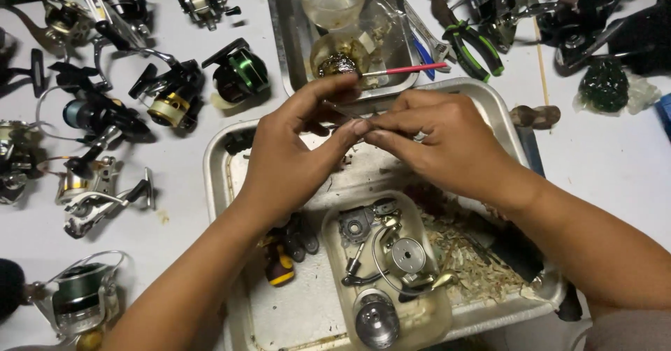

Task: Assembling and repairing fishing reel components using various hand tools like screwdrivers and pliers.

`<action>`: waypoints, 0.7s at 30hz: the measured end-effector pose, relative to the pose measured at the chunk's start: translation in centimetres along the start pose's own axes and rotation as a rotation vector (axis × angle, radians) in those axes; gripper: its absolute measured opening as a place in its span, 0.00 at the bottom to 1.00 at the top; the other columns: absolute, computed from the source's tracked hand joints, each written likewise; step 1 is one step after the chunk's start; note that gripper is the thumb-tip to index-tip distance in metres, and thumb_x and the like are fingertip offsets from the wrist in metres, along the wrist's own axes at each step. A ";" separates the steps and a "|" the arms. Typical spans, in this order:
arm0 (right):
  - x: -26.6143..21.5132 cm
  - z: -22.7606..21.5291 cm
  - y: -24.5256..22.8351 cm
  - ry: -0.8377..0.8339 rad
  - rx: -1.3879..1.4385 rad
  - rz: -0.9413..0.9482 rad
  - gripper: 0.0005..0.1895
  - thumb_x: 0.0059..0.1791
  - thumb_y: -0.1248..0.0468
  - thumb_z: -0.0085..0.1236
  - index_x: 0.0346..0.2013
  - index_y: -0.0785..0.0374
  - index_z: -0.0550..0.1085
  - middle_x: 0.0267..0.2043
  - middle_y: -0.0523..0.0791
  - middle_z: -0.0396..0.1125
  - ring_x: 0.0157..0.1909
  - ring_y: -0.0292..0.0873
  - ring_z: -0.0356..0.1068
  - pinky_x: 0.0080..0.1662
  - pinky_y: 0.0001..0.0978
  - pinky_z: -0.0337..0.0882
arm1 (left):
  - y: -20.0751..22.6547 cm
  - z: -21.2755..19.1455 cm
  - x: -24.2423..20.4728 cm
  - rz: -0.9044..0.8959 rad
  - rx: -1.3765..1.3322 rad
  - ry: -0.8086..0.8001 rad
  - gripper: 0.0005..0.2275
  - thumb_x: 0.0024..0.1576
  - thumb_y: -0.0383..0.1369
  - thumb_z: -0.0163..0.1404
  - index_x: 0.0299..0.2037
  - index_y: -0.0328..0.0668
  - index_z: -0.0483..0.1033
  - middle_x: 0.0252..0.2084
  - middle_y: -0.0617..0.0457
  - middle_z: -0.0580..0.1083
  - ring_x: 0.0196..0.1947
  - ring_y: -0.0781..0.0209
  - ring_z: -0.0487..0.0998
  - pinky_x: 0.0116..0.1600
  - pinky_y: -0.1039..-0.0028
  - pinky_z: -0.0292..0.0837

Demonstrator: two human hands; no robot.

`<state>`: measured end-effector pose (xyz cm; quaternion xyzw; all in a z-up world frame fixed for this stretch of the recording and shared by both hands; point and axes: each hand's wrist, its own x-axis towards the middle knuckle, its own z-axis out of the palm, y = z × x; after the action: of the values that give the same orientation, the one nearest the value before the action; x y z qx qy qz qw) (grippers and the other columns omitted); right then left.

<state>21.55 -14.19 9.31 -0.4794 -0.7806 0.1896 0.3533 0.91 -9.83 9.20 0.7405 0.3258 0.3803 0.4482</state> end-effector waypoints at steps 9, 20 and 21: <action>-2.7 0.8 4.7 -0.266 -0.170 0.366 0.07 0.50 0.58 0.61 0.37 0.55 0.84 0.39 0.41 0.80 0.40 0.39 0.79 0.44 0.32 0.75 | -0.4 -5.4 -5.7 0.035 0.378 0.064 0.15 0.61 0.33 0.52 0.56 0.38 0.75 0.55 0.47 0.77 0.55 0.56 0.78 0.56 0.69 0.74; -3.4 4.1 7.2 -0.226 -0.351 0.255 0.11 0.50 0.60 0.60 0.43 0.61 0.82 0.42 0.48 0.78 0.42 0.51 0.77 0.45 0.44 0.73 | -2.4 -7.7 -9.9 0.091 0.518 0.201 0.07 0.62 0.28 0.53 0.46 0.36 0.81 0.44 0.47 0.80 0.45 0.55 0.82 0.48 0.70 0.76; -3.5 4.2 7.3 -0.225 -0.350 0.271 0.12 0.50 0.59 0.60 0.44 0.61 0.82 0.43 0.48 0.78 0.44 0.50 0.77 0.48 0.42 0.73 | -2.4 -7.8 -10.0 0.080 0.516 0.182 0.07 0.61 0.28 0.53 0.45 0.36 0.81 0.42 0.48 0.80 0.42 0.57 0.82 0.41 0.73 0.76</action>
<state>23.94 -13.67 0.51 -0.6093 -0.7647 0.1493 0.1471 -11.10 -13.94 6.71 0.8051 0.4214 0.3672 0.1985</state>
